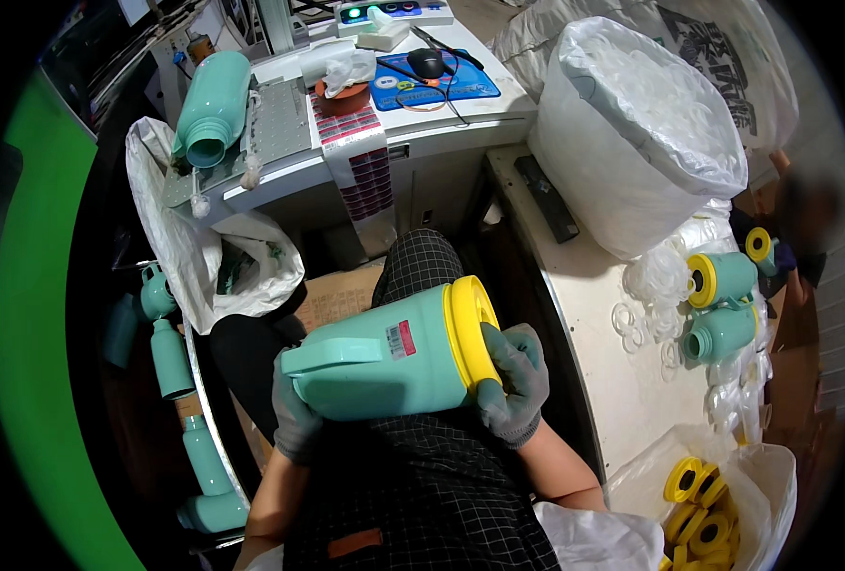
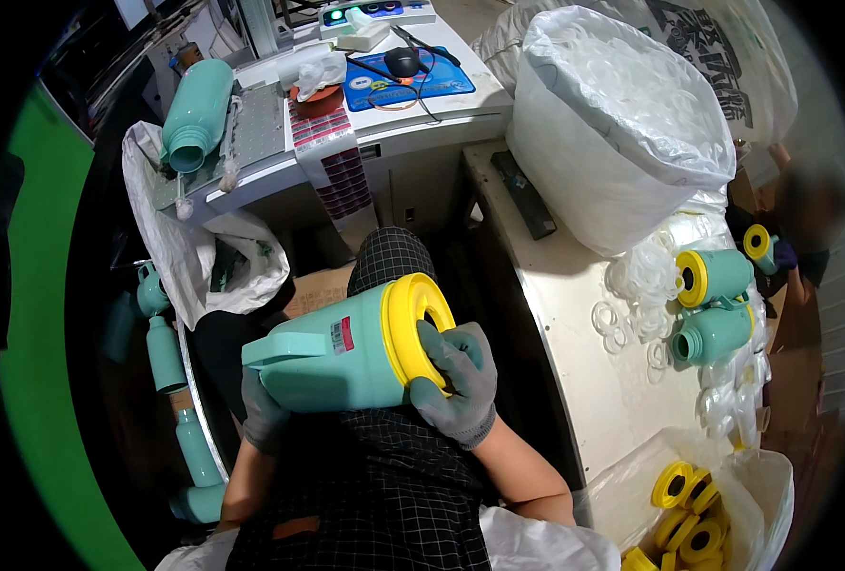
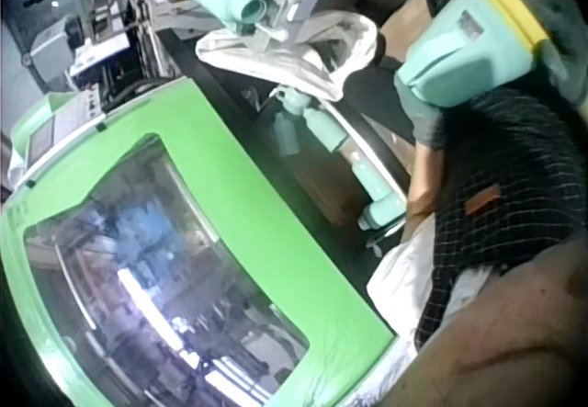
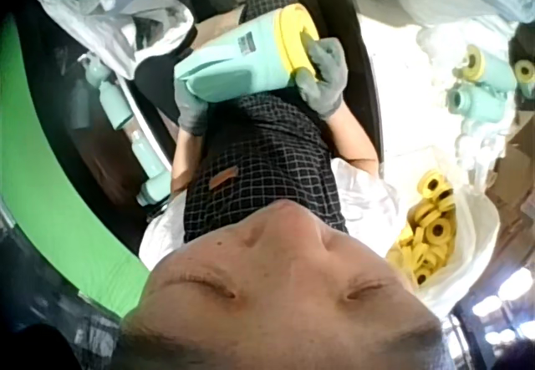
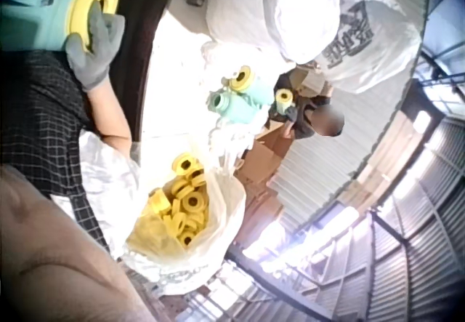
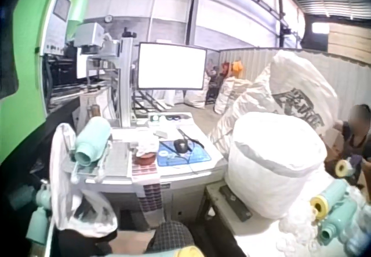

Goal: The person assembles teal water bottles by inserting a small internal component, attaching a yellow lid, and applying a label. The person handles the bottles one at a time, placing the finished items on a nearby table.

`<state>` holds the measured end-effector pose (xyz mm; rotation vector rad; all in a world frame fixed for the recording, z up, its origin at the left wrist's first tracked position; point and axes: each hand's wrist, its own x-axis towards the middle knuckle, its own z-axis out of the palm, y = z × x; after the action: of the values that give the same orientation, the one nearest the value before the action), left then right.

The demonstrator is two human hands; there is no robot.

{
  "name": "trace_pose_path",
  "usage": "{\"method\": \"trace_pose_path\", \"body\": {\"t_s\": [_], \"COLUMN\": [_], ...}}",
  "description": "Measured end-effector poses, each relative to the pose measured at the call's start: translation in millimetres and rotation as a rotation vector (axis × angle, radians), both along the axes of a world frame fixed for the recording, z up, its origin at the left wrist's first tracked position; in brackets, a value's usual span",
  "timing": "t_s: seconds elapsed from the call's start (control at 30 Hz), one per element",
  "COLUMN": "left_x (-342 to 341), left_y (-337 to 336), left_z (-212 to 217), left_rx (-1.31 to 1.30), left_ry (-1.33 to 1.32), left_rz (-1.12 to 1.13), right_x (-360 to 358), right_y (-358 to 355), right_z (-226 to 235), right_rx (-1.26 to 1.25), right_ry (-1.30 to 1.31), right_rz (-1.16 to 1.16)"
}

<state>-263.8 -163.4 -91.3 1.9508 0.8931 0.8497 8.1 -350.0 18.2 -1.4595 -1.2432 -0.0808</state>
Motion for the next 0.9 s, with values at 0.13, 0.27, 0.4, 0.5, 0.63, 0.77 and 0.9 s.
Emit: {"method": "trace_pose_path", "body": {"t_s": [0.13, 0.27, 0.4, 0.5, 0.63, 0.77, 0.9], "left_x": [17, 27, 33, 49, 53, 82, 74], "left_y": [-5, -5, -2, -10, -18, -26, -27], "left_z": [20, 64, 87, 119, 121, 111, 126], "left_rx": [-0.245, -0.187, -0.131, -0.183, 0.464, 0.089, 0.484], "left_ry": [-0.261, -0.247, -0.256, -0.362, -0.271, -0.37, -0.064], "left_rz": [0.114, 0.159, 0.22, 0.151, -0.172, -0.392, -0.308], "right_x": [-10, -19, -19, -15, 16, 62, 142], "right_y": [1, 4, 13, 8, -45, -93, -135], "right_z": [4, 12, 5, -11, -92, -82, -74], "right_rx": [-0.001, -0.015, -0.005, -0.068, -0.104, -0.035, -0.125], "right_ry": [0.071, 0.198, 0.375, 0.766, 0.108, 0.339, 0.481], "right_rz": [-0.041, -0.089, -0.158, -0.225, -0.221, -0.442, -0.69]}}
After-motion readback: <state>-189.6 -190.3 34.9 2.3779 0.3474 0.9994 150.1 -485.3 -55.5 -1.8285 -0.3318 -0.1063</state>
